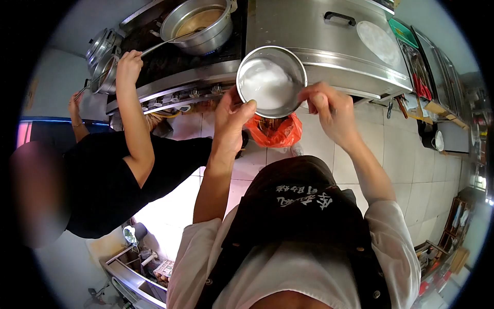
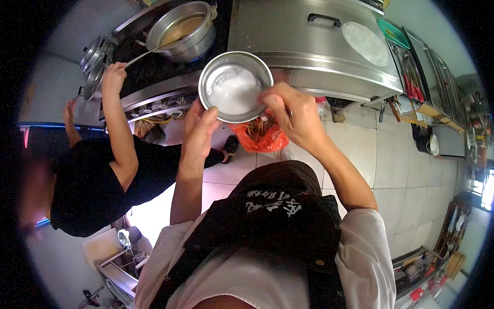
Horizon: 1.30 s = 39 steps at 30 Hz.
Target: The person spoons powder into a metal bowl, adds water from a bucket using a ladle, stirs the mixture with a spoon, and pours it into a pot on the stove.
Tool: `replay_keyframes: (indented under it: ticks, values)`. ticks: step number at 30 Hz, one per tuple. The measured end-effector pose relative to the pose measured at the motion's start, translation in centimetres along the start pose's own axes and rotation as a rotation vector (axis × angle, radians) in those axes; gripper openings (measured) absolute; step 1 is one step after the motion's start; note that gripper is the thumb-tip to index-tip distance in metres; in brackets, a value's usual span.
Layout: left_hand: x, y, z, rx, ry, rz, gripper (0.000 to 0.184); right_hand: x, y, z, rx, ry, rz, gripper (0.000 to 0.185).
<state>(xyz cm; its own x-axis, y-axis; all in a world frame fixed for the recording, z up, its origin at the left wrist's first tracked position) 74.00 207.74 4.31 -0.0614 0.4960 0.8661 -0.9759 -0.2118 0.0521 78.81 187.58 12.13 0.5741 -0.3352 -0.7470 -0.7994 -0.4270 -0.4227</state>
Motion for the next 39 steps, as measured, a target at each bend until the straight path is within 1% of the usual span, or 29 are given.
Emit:
replay_keyframes:
  ticks: [2,3,6,7,10,11,14,15,18,22,23,26,27,30,31,33,34,35,38,39]
  values:
    - [-0.1,-0.2,-0.3,0.033,-0.018,-0.011,0.06,0.3,1.1,0.5,-0.05,-0.07,0.102,0.023]
    - [-0.2,-0.3,-0.4,0.047,-0.027,-0.019,0.06,0.1,1.3,0.8,-0.072,-0.087,0.115,0.026]
    - [-0.6,-0.2,-0.4,0.047,-0.011,-0.012,0.059,0.8,1.6,3.1,-0.105,-0.462,0.241,0.029]
    - [-0.7,-0.1,-0.2,0.031,0.005,-0.021,0.058,1.1,1.3,3.5,-0.127,-0.463,0.249,0.031]
    - [-0.9,0.4,0.2,0.023,0.039,-0.048,0.058,0.8,-1.0,2.8,0.023,-0.462,0.077,0.031]
    - [-1.1,0.6,0.3,0.043,0.041,-0.057,0.058,1.0,-1.6,2.2,0.054,-0.397,0.06,0.031]
    - [-1.2,0.7,0.1,0.05,0.05,-0.072,0.058,2.2,-1.8,0.3,0.045,-0.298,0.111,0.032]
    - [-1.3,0.7,0.1,0.044,0.055,-0.075,0.058,2.2,-1.4,-0.2,0.056,-0.243,0.087,0.034]
    - [-1.4,0.7,0.1,0.039,0.053,-0.048,0.057,2.7,0.8,-0.6,-0.008,-0.121,0.163,0.036]
    - [-1.7,0.6,0.1,0.018,0.028,-0.06,0.054,2.0,2.4,1.6,-0.077,-0.497,0.302,0.039]
    - [-1.6,0.8,0.5,0.008,0.041,-0.063,0.053,1.6,2.2,2.3,-0.105,-0.59,0.307,0.041]
    - [-1.9,1.2,0.9,0.001,0.064,-0.082,0.05,1.4,1.1,3.0,-0.044,-0.652,0.289,0.044]
    - [-2.0,1.4,0.9,0.006,0.069,-0.089,0.049,1.5,0.5,2.6,-0.025,-0.651,0.231,0.045]
    - [-2.1,1.6,0.9,0.038,0.063,-0.086,0.048,2.0,-0.3,0.4,0.063,-0.441,0.178,0.044]
    - [-2.0,1.7,1.0,0.025,0.04,-0.081,0.049,2.2,-0.2,-0.4,0.055,-0.349,0.161,0.043]
    - [-2.0,1.8,1.1,0.003,-0.005,-0.073,0.052,3.0,0.6,-1.0,0.025,-0.304,0.178,0.043]
    - [-2.0,1.9,1.0,0.019,0.023,-0.073,0.05,3.1,1.1,-1.1,0.012,-0.281,0.187,0.043]
    - [-2.1,1.8,1.0,0.032,0.05,-0.074,0.049,3.2,1.8,-0.9,-0.027,-0.345,0.246,0.043]
    - [-2.4,1.6,0.9,0.034,0.077,-0.083,0.047,2.4,2.8,0.9,-0.068,-0.557,0.304,0.043]
    - [-2.6,1.7,1.0,0.029,0.078,-0.09,0.046,2.1,2.8,1.6,-0.1,-0.603,0.282,0.043]
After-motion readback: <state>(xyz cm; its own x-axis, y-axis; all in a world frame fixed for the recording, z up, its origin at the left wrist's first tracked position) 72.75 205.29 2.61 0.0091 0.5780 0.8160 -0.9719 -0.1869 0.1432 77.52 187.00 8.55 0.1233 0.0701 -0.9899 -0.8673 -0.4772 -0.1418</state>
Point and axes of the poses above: each hand's wrist, its own y-axis away from the middle knuckle, its own z-axis out of the palm, x = y × z, the point moved 6 cm from there along -y, towards the middle knuckle, and after that the axes turned 7 degrees about y, right-handed, at the moved point
